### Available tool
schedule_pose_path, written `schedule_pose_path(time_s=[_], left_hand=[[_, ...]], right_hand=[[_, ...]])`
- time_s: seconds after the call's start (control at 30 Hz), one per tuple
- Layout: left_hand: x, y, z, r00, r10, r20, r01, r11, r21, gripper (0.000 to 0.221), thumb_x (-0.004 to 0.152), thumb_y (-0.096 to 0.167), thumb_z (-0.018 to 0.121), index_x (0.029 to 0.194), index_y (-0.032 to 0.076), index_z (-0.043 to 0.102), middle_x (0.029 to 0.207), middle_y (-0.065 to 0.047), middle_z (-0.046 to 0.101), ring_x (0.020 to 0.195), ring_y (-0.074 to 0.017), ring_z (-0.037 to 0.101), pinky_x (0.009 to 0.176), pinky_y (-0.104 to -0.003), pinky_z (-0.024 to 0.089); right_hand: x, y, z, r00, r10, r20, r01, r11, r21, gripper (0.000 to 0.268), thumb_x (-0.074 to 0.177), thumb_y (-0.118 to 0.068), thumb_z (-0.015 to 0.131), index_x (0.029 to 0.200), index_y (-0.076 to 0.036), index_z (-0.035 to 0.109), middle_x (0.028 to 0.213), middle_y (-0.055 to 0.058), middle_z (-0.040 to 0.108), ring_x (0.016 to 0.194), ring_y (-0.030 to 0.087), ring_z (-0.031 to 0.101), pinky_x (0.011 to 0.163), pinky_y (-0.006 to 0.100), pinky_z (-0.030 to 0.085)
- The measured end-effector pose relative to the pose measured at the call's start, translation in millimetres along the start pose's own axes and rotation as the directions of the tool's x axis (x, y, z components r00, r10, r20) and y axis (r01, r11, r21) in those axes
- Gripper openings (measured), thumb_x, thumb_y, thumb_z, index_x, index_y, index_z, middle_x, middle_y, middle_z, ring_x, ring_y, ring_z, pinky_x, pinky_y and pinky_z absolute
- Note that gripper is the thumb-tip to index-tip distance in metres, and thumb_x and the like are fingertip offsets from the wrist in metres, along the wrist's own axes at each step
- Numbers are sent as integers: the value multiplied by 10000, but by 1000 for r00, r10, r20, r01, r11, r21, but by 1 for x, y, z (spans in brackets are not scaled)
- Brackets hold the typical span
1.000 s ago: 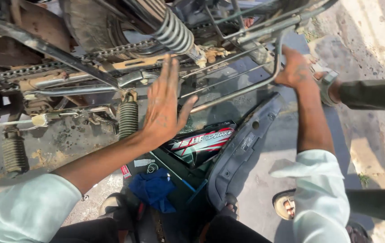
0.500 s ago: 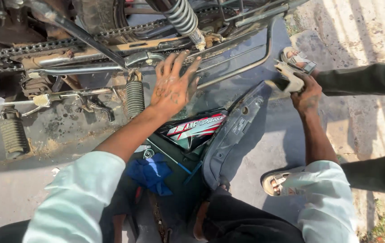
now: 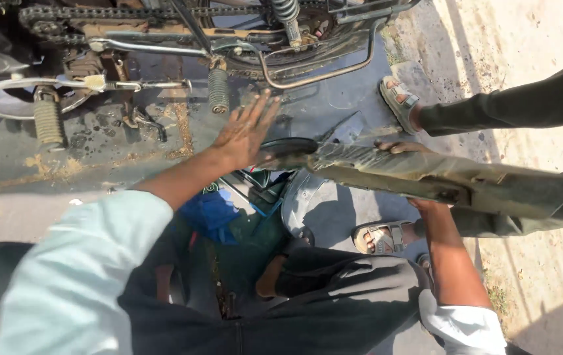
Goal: Cleaning and adjusting a motorcycle chain and related components.
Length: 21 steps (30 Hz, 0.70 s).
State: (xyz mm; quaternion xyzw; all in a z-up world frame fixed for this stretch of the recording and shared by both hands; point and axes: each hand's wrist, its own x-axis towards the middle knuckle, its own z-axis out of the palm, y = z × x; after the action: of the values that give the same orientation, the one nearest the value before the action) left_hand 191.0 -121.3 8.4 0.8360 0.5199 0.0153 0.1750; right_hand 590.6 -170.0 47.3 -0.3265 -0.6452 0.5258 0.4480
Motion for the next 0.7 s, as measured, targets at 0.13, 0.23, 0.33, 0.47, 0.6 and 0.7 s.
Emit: schedule_pose_path(time_s=[0.13,0.23,0.33,0.47,0.6,0.7], left_hand=[[-76,-52,-45,982,-62,176,40,991,127,1303,696,463,874,1671,193,52,1703,-144,45,1546,-318,119,1186,-529,232],[-125,-101,-85,862,-348,369,321,938,133,1056,779,695,766,1602,198,329,1644,-141,348,1568,-325,243,1244,-567,244],[-168,-138,-107,855,-408,321,453,888,-80,1147,715,688,836,1582,128,335,1588,-173,425,1497,-348,370,1225,-550,306],[-195,-128,-110,963,-263,57,243,759,-604,1290,553,356,958,1610,150,246,1551,-137,458,1341,-303,553,1117,-450,461],[-201,-104,-91,944,-215,-250,-78,590,-804,1184,598,163,984,1590,122,338,1512,-102,539,1331,-249,590,1056,-391,518],[-205,-114,-80,863,-248,-441,-213,613,-761,1021,666,140,1009,1509,86,434,1410,-101,606,1298,-236,624,1067,-389,539]], right_hand=[[-14,35,28,987,126,-98,-91,947,309,334,951,-109,792,1228,-33,621,1274,153,669,1246,269,632,1107,379,502],[-12,66,51,955,220,-201,-66,813,578,310,983,-13,761,1260,-25,625,1271,122,673,1241,258,631,1139,392,503],[8,69,89,946,254,-201,1,619,785,334,944,28,744,1261,-13,646,1287,117,675,1259,269,638,1179,446,505],[29,87,122,950,245,-192,21,565,825,416,835,55,733,1233,-52,674,1304,107,689,1280,282,649,1177,505,489],[32,143,115,942,307,-132,1,394,919,352,887,40,728,1228,-16,663,1307,141,678,1299,317,634,1193,527,491],[39,158,127,914,391,-105,-6,272,962,294,940,11,731,1223,32,658,1301,180,670,1283,335,634,1182,504,528]])
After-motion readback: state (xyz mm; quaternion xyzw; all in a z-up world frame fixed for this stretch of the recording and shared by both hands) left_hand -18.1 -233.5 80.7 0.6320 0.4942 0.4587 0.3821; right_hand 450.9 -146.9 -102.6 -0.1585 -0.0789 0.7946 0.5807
